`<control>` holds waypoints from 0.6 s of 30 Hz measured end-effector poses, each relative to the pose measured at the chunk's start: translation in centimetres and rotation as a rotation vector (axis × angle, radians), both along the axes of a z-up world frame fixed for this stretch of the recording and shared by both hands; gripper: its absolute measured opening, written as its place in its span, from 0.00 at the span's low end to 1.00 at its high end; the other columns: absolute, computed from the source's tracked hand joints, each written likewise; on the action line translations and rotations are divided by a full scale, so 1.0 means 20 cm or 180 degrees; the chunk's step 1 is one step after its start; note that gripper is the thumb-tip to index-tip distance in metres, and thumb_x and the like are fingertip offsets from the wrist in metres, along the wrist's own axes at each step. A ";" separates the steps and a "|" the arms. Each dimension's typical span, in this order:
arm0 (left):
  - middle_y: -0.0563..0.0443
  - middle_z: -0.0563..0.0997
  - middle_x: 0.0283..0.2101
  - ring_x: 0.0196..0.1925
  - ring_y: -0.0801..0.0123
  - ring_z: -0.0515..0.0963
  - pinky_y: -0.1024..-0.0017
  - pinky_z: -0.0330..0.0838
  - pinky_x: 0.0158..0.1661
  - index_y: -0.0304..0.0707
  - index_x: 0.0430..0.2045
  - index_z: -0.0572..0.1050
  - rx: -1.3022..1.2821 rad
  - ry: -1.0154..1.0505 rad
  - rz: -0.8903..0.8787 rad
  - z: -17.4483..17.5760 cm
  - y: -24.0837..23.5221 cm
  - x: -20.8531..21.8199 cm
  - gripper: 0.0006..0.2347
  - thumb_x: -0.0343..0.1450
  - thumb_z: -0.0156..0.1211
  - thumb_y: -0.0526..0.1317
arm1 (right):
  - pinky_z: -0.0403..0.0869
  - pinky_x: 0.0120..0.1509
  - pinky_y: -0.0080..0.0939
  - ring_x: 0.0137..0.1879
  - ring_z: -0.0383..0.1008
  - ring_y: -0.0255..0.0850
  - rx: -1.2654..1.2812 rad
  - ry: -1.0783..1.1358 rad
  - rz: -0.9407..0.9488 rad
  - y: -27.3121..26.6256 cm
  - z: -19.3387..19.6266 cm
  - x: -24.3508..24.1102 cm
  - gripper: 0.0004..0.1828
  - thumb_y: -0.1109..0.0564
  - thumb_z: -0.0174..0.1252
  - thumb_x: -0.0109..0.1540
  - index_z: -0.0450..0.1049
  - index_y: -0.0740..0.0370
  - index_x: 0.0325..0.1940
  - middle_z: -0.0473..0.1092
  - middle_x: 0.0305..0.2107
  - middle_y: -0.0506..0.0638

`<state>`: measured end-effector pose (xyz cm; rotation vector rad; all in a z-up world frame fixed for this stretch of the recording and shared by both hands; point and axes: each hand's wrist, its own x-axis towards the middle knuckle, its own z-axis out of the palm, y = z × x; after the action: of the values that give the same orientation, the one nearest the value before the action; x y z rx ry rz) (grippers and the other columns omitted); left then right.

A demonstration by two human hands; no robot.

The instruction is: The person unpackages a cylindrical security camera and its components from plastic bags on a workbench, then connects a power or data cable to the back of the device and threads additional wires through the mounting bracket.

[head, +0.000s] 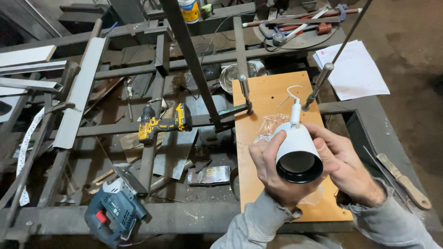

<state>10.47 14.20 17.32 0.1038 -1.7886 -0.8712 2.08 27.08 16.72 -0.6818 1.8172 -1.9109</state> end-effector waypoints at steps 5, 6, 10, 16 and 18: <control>0.43 0.73 0.54 0.49 0.56 0.73 0.62 0.74 0.50 0.32 0.62 0.65 -0.0160 0.0039 -0.0179 -0.07 -0.04 -0.02 0.37 0.63 0.81 0.51 | 0.72 0.58 0.34 0.54 0.72 0.34 -0.0021 0.0068 0.0192 0.00 0.04 -0.04 0.32 0.44 0.50 0.69 0.65 0.70 0.71 0.74 0.50 0.51; 0.44 0.71 0.52 0.48 0.56 0.71 0.61 0.72 0.50 0.33 0.62 0.64 -0.0232 0.0089 -0.0204 -0.07 -0.05 -0.03 0.38 0.63 0.81 0.51 | 0.71 0.58 0.34 0.54 0.72 0.34 -0.0051 0.0067 0.0249 -0.01 0.05 -0.04 0.32 0.44 0.50 0.70 0.65 0.70 0.70 0.73 0.50 0.51; 0.46 0.68 0.48 0.48 0.56 0.70 0.60 0.71 0.50 0.35 0.62 0.64 -0.0284 0.0241 -0.0284 -0.11 -0.11 -0.08 0.39 0.61 0.82 0.52 | 0.71 0.58 0.35 0.56 0.71 0.35 -0.0189 0.0040 0.0266 -0.02 0.00 -0.09 0.31 0.46 0.51 0.69 0.65 0.70 0.70 0.72 0.52 0.51; 0.47 0.68 0.46 0.48 0.56 0.70 0.58 0.72 0.51 0.36 0.63 0.64 -0.0673 0.0444 -0.0331 -0.13 -0.22 -0.18 0.37 0.63 0.83 0.45 | 0.70 0.58 0.38 0.55 0.71 0.38 -0.0357 -0.0131 0.0277 -0.05 0.03 -0.14 0.35 0.45 0.52 0.70 0.62 0.70 0.75 0.72 0.52 0.55; 0.48 0.69 0.46 0.50 0.55 0.71 0.56 0.72 0.53 0.36 0.62 0.65 -0.0895 0.0486 -0.0382 -0.09 -0.26 -0.20 0.35 0.62 0.82 0.43 | 0.66 0.69 0.40 0.68 0.67 0.40 -0.0650 -0.0118 0.0443 -0.08 0.14 -0.10 0.44 0.35 0.53 0.67 0.57 0.69 0.77 0.66 0.64 0.55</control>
<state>6.48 8.98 15.47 -0.2476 -1.7675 -0.6836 0.10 25.42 19.46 -0.8116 1.5234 -2.0181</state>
